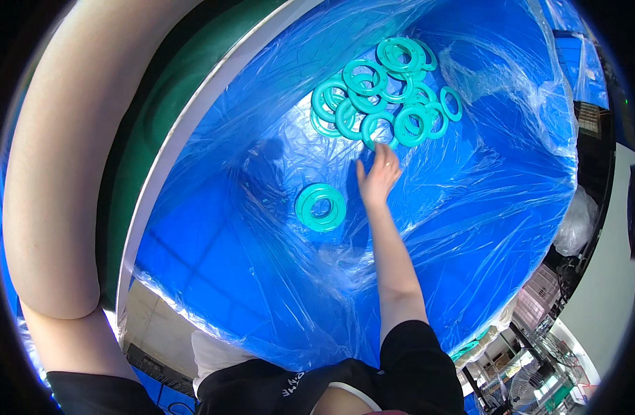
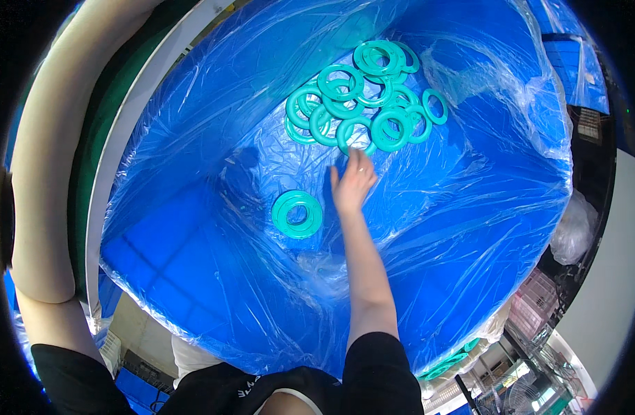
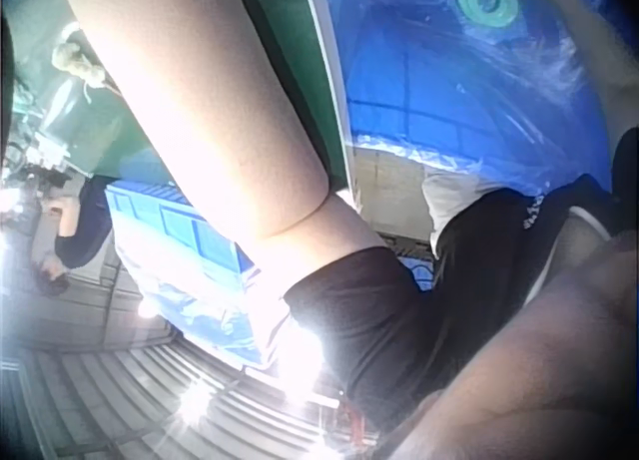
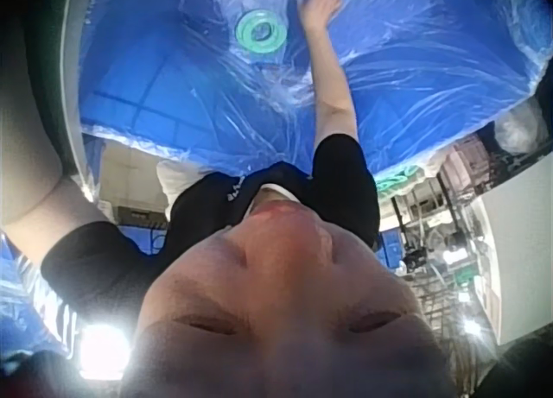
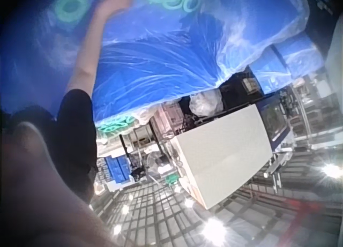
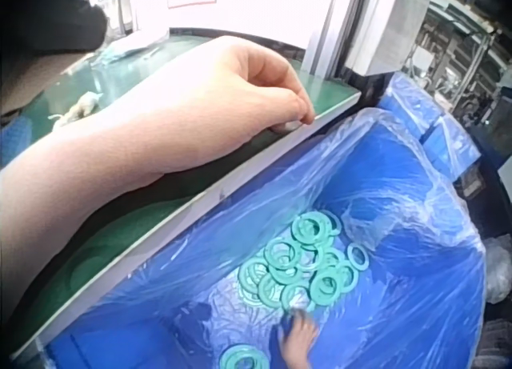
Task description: The recorder is counting and stacking green plastic rings into a blue bin.
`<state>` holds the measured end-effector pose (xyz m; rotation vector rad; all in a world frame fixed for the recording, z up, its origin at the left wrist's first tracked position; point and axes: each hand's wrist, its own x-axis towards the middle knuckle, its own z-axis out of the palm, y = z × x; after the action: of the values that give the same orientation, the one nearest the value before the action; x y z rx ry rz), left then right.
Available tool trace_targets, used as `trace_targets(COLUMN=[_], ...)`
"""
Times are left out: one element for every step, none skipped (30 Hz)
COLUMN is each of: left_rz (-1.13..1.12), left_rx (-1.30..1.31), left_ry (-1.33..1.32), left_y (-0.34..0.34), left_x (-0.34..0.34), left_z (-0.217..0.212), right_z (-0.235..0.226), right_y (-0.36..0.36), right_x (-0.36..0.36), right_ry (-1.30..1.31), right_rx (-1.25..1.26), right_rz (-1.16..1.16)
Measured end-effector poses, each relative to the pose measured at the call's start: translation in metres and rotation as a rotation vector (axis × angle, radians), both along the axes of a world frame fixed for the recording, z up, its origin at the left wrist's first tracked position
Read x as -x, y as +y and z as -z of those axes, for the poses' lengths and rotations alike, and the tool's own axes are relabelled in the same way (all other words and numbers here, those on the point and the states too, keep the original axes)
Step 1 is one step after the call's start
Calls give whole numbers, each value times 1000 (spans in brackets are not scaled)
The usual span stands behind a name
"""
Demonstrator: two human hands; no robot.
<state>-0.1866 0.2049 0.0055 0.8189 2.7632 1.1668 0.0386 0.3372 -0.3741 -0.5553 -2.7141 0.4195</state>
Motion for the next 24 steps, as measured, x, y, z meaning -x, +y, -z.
trace_targets(left_rz=[2,5,4,182,355,353,150,-51,-52,131,314,314,143,-29,-28,155,334,332,338,342,338,172,7,4], left_rx=[-11,-27,-25,-111,-183,-182,-66,49,49,-65,-179,-180,-83,17,17,-95,-203,-200,-217,-233,-231,-87,55,56], left_ry=[8,14,20,58,91,91,32,-23,-19,56,126,125,51,-21,-21,60,143,143,137,130,129,61,-5,-6], left_y=[-1,-2,-9,-22,-30,-23,-10,-3,-9,-22,-22,-18,-8,-1,-8,-21,-26,-28,-29,-30,-23,-12,-6,-7], left_x=[2,5,11,18,21,13,4,-2,5,17,12,9,6,0,7,19,21,24,26,25,18,11,5,3], left_z=[1,3,7,12,15,8,0,-6,-1,11,8,6,2,-4,2,13,16,19,20,20,13,3,-4,-5], right_z=[9,19,23,26,25,19,16,16,19,21,22,23,24,25,26,26,25,23,21,12,5,1,-3,-8], right_y=[12,26,31,33,28,27,20,16,10,5,0,-2,-2,-3,0,1,1,0,-2,-7,-11,-13,-15,-16], right_x=[8,11,18,23,29,33,38,42,46,51,54,57,59,61,64,65,67,69,68,65,61,58,54,51], right_ry=[3,-61,-121,-115,-135,-159,-61,-46,-45,-45,-67,-68,-117,-163,-171,-171,-139,-108,-107,-148,-191,-193,-85,25], right_rx=[-1,-31,-54,-53,42,124,97,83,75,68,64,64,41,21,-25,-26,-2,21,23,167,312,313,583,849], right_rz=[2,0,-4,-4,-37,-66,-99,-148,-162,-175,-169,-169,-163,-157,-200,-199,-235,-270,-272,-239,-203,-207,-70,71])
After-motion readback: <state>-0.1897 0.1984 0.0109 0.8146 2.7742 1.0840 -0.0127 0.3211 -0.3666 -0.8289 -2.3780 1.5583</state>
